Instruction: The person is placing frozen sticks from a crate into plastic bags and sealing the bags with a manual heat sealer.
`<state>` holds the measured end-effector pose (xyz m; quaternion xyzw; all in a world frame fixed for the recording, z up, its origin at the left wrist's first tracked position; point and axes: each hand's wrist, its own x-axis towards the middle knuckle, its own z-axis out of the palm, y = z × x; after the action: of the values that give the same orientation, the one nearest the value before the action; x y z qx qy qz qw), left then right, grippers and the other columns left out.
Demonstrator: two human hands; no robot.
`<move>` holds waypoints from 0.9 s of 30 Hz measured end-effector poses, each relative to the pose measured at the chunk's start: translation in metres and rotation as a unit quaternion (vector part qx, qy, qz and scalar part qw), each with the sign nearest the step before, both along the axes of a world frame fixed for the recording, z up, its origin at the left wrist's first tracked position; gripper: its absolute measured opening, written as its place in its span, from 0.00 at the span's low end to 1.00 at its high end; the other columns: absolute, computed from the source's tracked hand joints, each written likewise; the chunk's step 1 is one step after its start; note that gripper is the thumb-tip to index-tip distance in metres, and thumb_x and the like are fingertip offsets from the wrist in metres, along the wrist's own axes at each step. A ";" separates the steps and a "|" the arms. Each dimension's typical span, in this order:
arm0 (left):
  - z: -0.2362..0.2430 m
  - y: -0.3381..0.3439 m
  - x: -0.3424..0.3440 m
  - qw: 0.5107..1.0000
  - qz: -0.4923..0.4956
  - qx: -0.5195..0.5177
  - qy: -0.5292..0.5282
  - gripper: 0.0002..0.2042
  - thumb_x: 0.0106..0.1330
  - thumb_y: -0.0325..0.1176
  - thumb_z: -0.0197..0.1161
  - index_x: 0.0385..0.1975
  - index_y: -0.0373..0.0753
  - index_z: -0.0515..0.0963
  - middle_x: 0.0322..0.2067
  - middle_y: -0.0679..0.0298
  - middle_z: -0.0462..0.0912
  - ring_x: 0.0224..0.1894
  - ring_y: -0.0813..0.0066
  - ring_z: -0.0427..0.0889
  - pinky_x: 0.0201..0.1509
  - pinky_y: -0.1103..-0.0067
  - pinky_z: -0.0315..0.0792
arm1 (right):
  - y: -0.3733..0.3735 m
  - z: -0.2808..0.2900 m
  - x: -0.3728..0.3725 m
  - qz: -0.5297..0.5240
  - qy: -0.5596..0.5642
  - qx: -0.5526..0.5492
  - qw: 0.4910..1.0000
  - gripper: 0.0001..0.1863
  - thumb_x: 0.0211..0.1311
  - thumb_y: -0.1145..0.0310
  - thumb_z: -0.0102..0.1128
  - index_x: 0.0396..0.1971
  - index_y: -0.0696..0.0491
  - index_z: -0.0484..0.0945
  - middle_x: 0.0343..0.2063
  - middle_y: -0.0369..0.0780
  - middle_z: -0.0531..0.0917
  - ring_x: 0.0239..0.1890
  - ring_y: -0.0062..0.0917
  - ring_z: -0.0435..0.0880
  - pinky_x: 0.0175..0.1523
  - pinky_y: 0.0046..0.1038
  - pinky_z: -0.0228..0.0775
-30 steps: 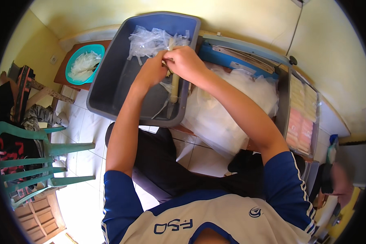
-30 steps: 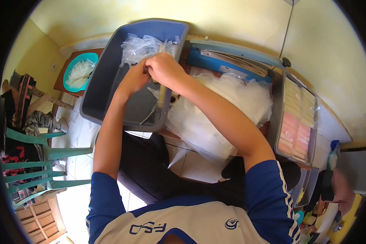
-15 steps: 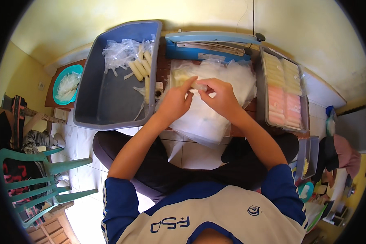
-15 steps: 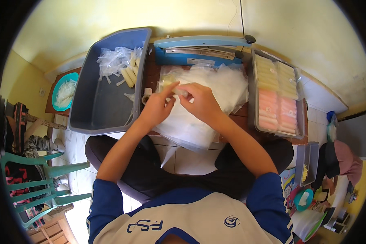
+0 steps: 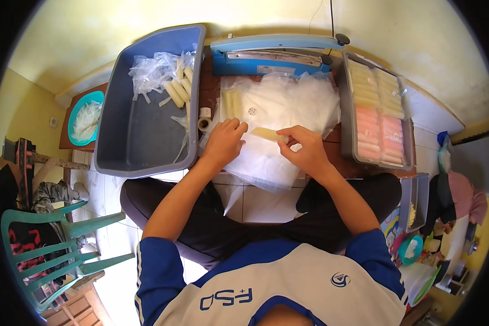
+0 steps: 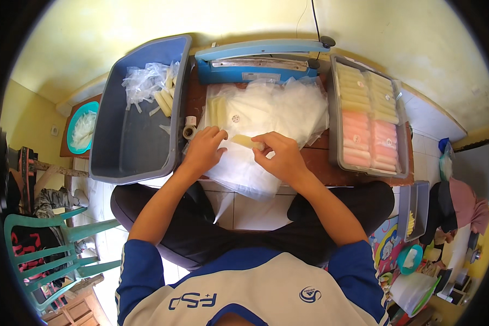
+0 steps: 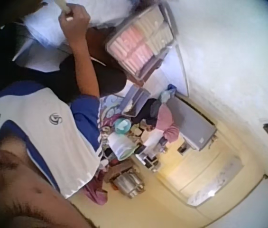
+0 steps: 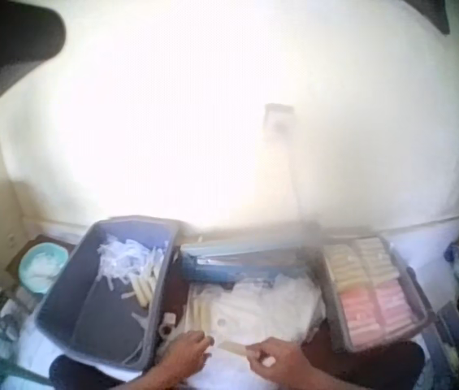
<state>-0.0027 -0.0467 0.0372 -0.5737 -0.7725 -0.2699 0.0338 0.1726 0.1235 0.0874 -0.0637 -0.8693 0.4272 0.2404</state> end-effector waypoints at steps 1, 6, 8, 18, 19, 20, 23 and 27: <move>-0.005 0.000 -0.001 1.000 0.011 -0.002 0.021 0.08 0.54 0.29 0.69 0.28 0.40 0.75 0.29 0.61 0.75 0.37 0.58 0.77 0.40 0.65 0.71 | -0.001 0.000 0.001 0.007 -0.006 0.007 1.000 0.12 0.52 0.77 0.67 0.39 0.59 0.82 0.29 0.42 0.84 0.27 0.23 0.86 0.35 0.23 0.78; -0.011 0.002 -0.004 0.999 0.048 -0.003 -0.024 0.06 0.56 0.29 0.67 0.29 0.40 0.75 0.29 0.60 0.77 0.36 0.57 0.78 0.39 0.65 0.72 | -0.008 -0.003 0.002 0.044 -0.016 0.013 0.999 0.11 0.52 0.77 0.67 0.38 0.59 0.82 0.29 0.41 0.83 0.25 0.23 0.84 0.33 0.24 0.76; -0.010 0.002 -0.004 0.997 0.058 0.005 -0.043 0.06 0.57 0.29 0.67 0.29 0.40 0.75 0.29 0.60 0.77 0.35 0.57 0.79 0.39 0.65 0.72 | -0.012 -0.009 0.002 0.054 -0.018 0.007 0.998 0.11 0.52 0.77 0.67 0.37 0.59 0.82 0.28 0.41 0.83 0.25 0.23 0.83 0.33 0.24 0.76; -0.011 0.003 -0.004 0.993 0.079 0.047 -0.080 0.05 0.60 0.29 0.65 0.30 0.38 0.74 0.27 0.58 0.80 0.33 0.54 0.80 0.38 0.64 0.72 | -0.030 -0.035 -0.005 0.020 0.053 0.072 0.996 0.11 0.53 0.76 0.68 0.38 0.58 0.81 0.29 0.40 0.82 0.26 0.25 0.83 0.31 0.24 0.78; -0.011 0.003 -0.004 0.993 0.078 0.045 -0.078 0.05 0.61 0.29 0.64 0.30 0.38 0.74 0.27 0.57 0.80 0.33 0.54 0.79 0.38 0.63 0.72 | -0.031 -0.035 -0.007 0.008 0.065 0.088 0.994 0.12 0.53 0.76 0.68 0.38 0.58 0.81 0.29 0.40 0.82 0.26 0.26 0.83 0.31 0.24 0.78; -0.011 0.003 -0.005 0.993 0.080 0.046 -0.079 0.05 0.61 0.29 0.64 0.30 0.38 0.74 0.27 0.57 0.80 0.33 0.54 0.79 0.38 0.63 0.72 | -0.031 -0.036 -0.009 0.010 0.064 0.088 0.994 0.12 0.53 0.76 0.68 0.38 0.58 0.81 0.29 0.40 0.82 0.26 0.26 0.83 0.31 0.24 0.78; -0.014 0.003 -0.005 0.993 0.076 0.062 -0.061 0.05 0.61 0.28 0.64 0.31 0.37 0.74 0.26 0.56 0.80 0.31 0.53 0.79 0.36 0.64 0.72 | -0.031 -0.042 -0.019 -0.006 0.074 0.102 0.992 0.13 0.52 0.77 0.69 0.39 0.58 0.81 0.30 0.40 0.81 0.26 0.26 0.83 0.31 0.25 0.78; -0.022 0.005 -0.006 0.992 0.064 0.087 -0.071 0.05 0.62 0.28 0.64 0.31 0.37 0.74 0.27 0.55 0.80 0.32 0.52 0.79 0.36 0.63 0.72 | -0.030 -0.068 -0.035 -0.029 0.080 0.129 0.988 0.12 0.53 0.75 0.69 0.38 0.58 0.81 0.29 0.40 0.80 0.25 0.29 0.82 0.30 0.26 0.77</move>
<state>-0.0089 -0.0420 0.0153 -0.4975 -0.7819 -0.3729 0.0458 0.1378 0.0936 0.0191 -0.0226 -0.8927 0.3080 0.3280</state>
